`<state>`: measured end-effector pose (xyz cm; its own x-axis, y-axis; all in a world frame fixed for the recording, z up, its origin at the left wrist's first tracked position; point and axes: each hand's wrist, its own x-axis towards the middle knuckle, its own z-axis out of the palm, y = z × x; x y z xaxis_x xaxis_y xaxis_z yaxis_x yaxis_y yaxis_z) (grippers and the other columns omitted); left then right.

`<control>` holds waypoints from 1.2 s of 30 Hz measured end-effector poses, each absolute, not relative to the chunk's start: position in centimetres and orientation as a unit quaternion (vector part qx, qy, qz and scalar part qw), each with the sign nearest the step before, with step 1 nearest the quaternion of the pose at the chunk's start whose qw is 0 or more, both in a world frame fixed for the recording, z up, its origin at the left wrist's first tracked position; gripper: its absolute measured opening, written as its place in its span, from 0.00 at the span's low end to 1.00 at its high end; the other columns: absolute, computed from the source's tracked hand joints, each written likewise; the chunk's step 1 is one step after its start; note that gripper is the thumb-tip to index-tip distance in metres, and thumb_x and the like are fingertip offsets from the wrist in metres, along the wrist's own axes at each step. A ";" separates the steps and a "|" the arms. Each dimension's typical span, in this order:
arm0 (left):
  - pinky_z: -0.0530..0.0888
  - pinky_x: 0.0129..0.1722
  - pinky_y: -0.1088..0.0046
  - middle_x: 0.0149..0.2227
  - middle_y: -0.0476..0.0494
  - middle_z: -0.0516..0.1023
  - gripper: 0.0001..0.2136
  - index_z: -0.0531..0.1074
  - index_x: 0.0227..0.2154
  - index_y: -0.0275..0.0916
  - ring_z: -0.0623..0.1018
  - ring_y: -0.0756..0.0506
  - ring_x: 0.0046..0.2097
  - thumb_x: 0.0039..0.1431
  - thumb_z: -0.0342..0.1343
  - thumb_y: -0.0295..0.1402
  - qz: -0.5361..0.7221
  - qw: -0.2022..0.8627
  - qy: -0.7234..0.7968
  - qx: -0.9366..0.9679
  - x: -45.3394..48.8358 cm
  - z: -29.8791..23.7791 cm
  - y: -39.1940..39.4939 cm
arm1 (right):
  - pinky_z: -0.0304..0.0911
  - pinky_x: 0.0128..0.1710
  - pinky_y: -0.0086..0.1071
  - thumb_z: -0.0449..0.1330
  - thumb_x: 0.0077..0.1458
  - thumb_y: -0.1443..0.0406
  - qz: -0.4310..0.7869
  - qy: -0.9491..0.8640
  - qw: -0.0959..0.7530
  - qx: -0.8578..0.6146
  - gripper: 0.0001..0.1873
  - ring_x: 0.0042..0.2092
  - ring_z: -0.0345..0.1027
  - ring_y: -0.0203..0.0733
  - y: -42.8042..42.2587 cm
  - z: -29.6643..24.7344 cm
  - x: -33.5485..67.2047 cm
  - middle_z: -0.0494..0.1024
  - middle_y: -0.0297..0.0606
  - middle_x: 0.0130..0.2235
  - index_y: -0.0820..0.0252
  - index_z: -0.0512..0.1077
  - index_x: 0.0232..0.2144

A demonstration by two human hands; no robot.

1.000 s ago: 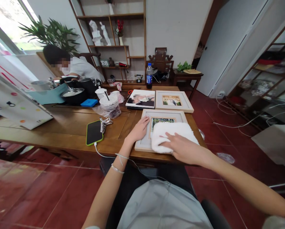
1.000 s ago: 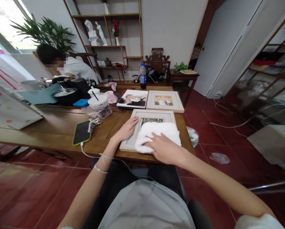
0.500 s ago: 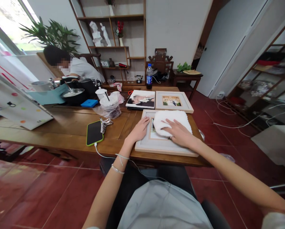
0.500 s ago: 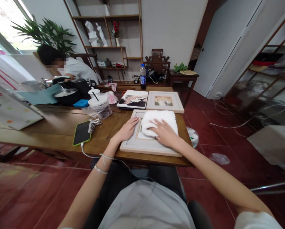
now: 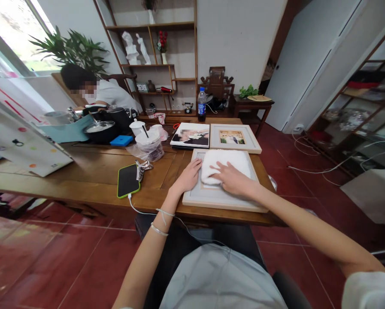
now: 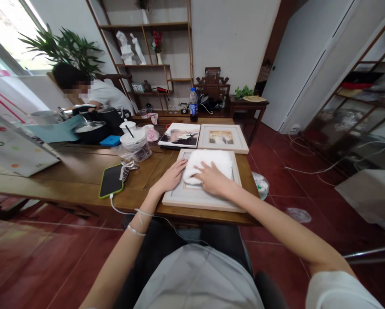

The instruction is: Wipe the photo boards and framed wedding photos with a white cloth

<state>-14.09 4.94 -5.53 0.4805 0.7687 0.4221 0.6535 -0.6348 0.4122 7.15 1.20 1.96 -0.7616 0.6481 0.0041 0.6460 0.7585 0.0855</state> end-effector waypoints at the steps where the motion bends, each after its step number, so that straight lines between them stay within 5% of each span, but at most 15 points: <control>1: 0.56 0.62 0.55 0.61 0.36 0.61 0.24 0.60 0.58 0.34 0.56 0.42 0.64 0.58 0.41 0.23 0.294 0.096 0.415 0.856 -14.1 -5.5 4.9 | 0.48 0.55 0.58 0.48 0.47 0.77 0.027 0.943 0.015 0.332 0.32 0.63 0.44 0.57 0.0 2.2 7.3 0.57 0.44 0.63 0.56 0.65 0.55; 14: 0.57 0.63 0.58 0.61 0.34 0.62 0.23 0.62 0.56 0.30 0.57 0.43 0.64 0.58 0.39 0.23 0.286 0.086 0.430 0.852 -13.9 -5.3 4.7 | 0.44 0.61 0.50 0.50 0.43 0.78 -0.063 0.953 -0.013 0.295 0.35 0.64 0.44 0.48 -6.3 3.2 8.9 0.56 0.39 0.63 0.53 0.65 0.54; 26: 0.56 0.63 0.60 0.61 0.34 0.60 0.22 0.62 0.57 0.29 0.57 0.42 0.64 0.61 0.39 0.26 0.291 0.098 0.430 0.849 -14.0 -5.5 4.9 | 0.47 0.55 0.61 0.47 0.46 0.78 0.084 0.869 -0.002 0.488 0.36 0.64 0.42 0.60 3.4 1.7 8.3 0.53 0.47 0.64 0.59 0.59 0.59; 36: 0.59 0.62 0.61 0.56 0.33 0.69 0.21 0.68 0.51 0.29 0.63 0.43 0.61 0.66 0.37 0.36 0.379 0.186 0.459 0.782 -13.4 -4.5 4.6 | 0.48 0.55 0.58 0.48 0.49 0.75 0.013 0.935 0.018 0.353 0.30 0.62 0.46 0.61 -4.5 2.2 4.3 0.56 0.49 0.62 0.59 0.64 0.56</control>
<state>-13.37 4.58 -4.53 0.2924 0.8586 0.4211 0.5763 -0.5095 0.6389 4.33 -4.53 2.18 -0.7506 0.6603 -0.0233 0.6594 0.7509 0.0375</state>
